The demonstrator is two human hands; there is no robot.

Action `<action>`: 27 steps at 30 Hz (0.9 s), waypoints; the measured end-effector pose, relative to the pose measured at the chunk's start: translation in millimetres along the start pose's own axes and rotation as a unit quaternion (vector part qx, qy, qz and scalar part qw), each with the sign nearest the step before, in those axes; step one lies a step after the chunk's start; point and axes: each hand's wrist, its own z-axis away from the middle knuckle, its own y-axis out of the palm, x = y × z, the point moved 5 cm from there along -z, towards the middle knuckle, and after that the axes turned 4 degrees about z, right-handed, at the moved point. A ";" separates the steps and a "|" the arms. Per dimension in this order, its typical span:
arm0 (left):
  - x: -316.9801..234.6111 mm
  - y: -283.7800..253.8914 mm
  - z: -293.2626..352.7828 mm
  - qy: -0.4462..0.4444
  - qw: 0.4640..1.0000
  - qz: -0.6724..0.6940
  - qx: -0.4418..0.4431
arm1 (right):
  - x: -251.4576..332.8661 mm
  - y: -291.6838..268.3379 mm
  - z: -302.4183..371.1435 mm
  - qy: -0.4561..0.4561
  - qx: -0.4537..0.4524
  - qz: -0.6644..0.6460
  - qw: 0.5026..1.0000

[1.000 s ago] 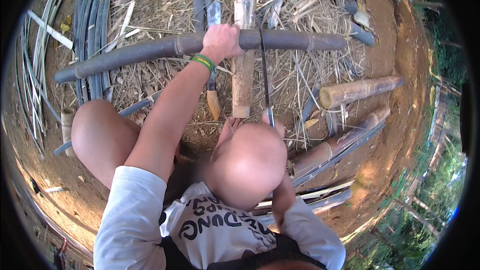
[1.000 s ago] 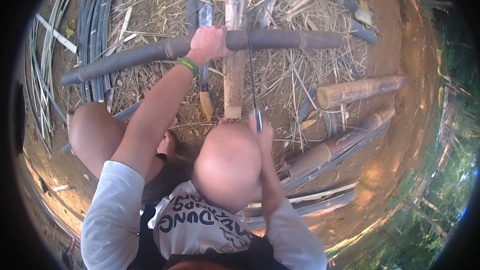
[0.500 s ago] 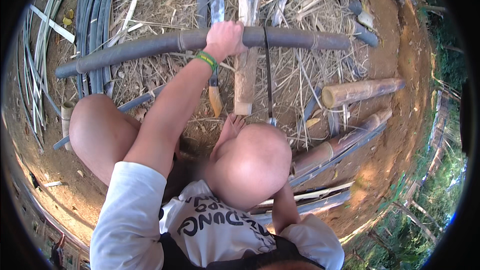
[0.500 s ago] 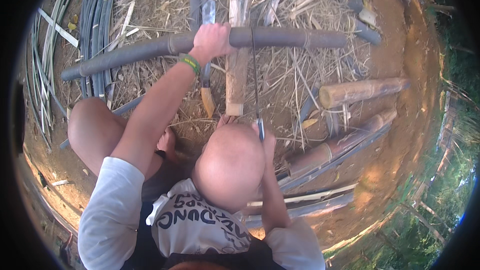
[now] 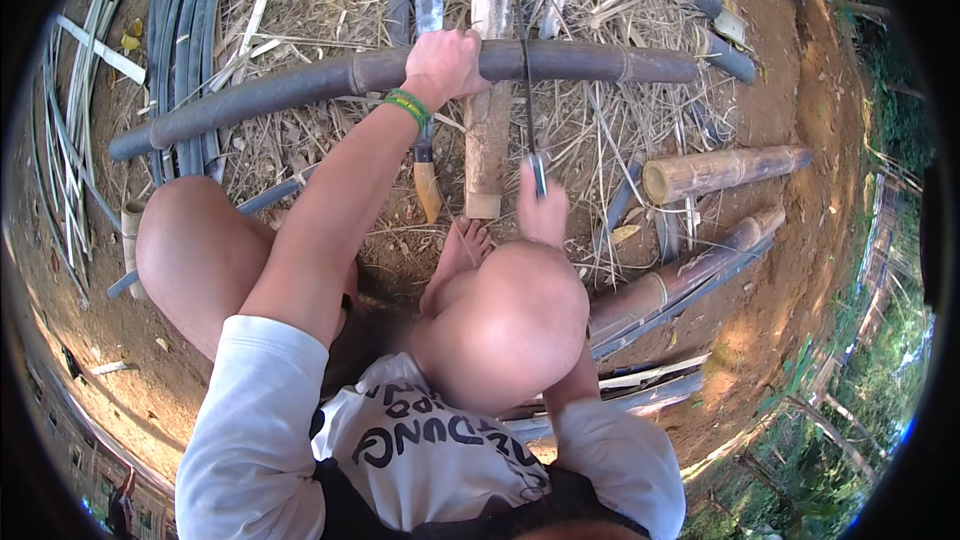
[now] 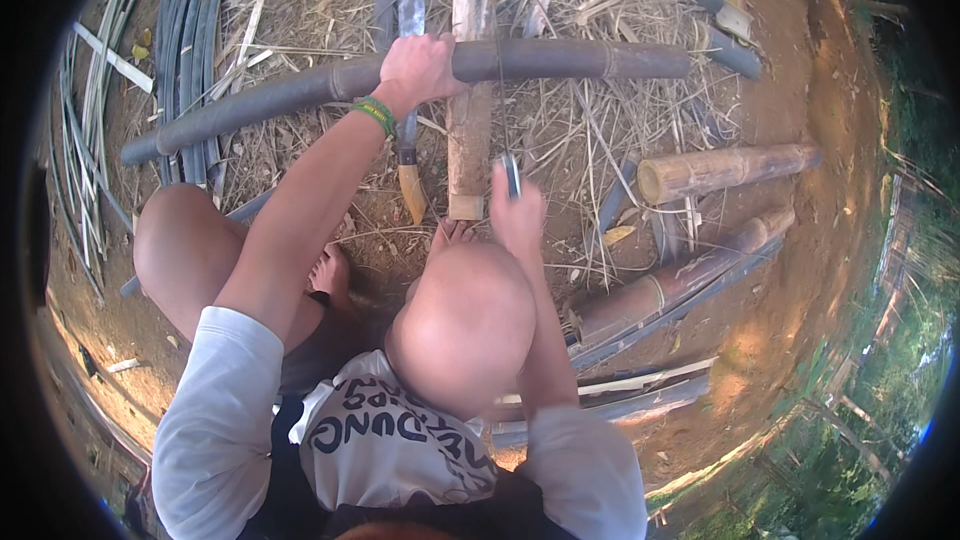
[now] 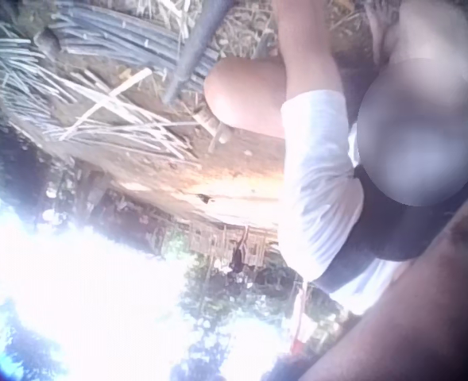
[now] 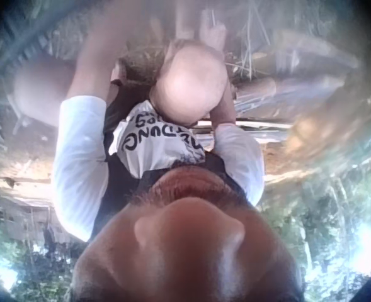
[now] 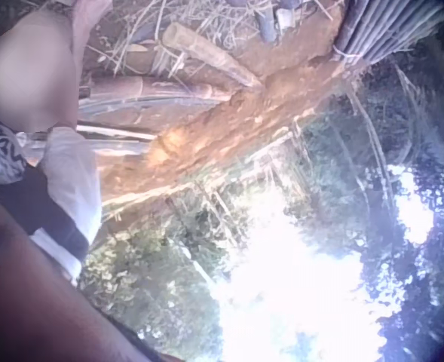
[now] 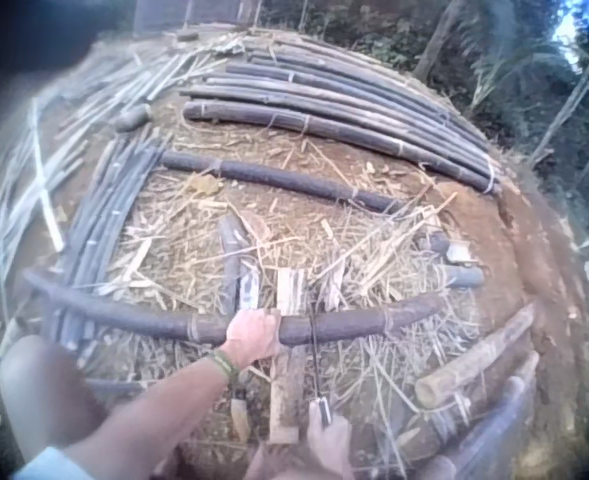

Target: The person saws a bamboo pole using a hand saw while sitting on the ground, then picks up the cut sections.

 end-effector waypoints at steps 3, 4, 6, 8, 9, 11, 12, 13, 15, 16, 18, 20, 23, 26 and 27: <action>0.9 -2.9 0.4 -0.008 1.000 0.006 0.003 | 59.5 7.4 -67.5 -0.042 -0.043 -0.017 0.998; 1.7 1.6 2.8 -0.008 1.000 0.006 0.005 | 55.5 6.8 -58.8 -0.030 -0.034 -0.012 0.999; 10.8 3.5 8.0 -0.013 1.000 0.002 0.003 | 49.4 1.0 -24.1 -0.015 -0.015 -0.006 1.000; 0.2 -7.3 -1.0 0.004 1.000 0.007 0.003 | -37.2 6.3 43.4 -0.022 -0.058 -0.108 0.992; -0.9 -2.6 3.0 0.002 1.000 0.003 -0.006 | -31.2 1.7 45.8 -0.003 -0.032 -0.093 0.995; 10.2 0.0 1.9 -0.020 0.999 0.004 0.028 | -22.9 -4.7 63.5 0.054 0.028 -0.062 0.996; 6.2 -2.9 -3.1 0.007 1.000 0.003 0.008 | -10.0 -4.9 43.6 0.023 -0.002 -0.042 0.999; -3.1 -1.0 -3.1 0.010 1.000 0.002 -0.011 | 7.7 0.2 6.1 -0.008 -0.031 -0.021 0.999; -5.1 -3.2 -3.9 0.011 1.000 -0.007 -0.019 | 49.2 5.8 -46.3 -0.026 -0.046 -0.032 0.998; -0.1 -2.5 -1.9 0.002 1.000 -0.009 -0.003 | 54.6 5.1 -45.4 -0.024 -0.036 -0.019 0.999; 0.6 2.3 0.5 -0.001 1.000 -0.003 0.022 | 58.4 -6.5 -43.1 -0.024 -0.025 0.013 0.999; 15.7 -3.3 -0.5 -0.011 0.999 -0.003 0.032 | 21.5 -3.3 11.2 -0.021 0.010 -0.022 0.999; -4.0 -0.8 -1.5 0.003 1.000 -0.012 0.007 | -26.8 -13.2 53.3 0.021 -0.018 -0.037 0.999; 0.7 0.1 -2.8 0.005 1.000 -0.012 0.001 | 17.3 -3.8 5.7 0.006 -0.018 -0.018 1.000; -5.2 -2.3 -5.6 0.012 1.000 -0.011 0.006 | 35.0 -1.3 -29.9 -0.003 -0.025 -0.016 1.000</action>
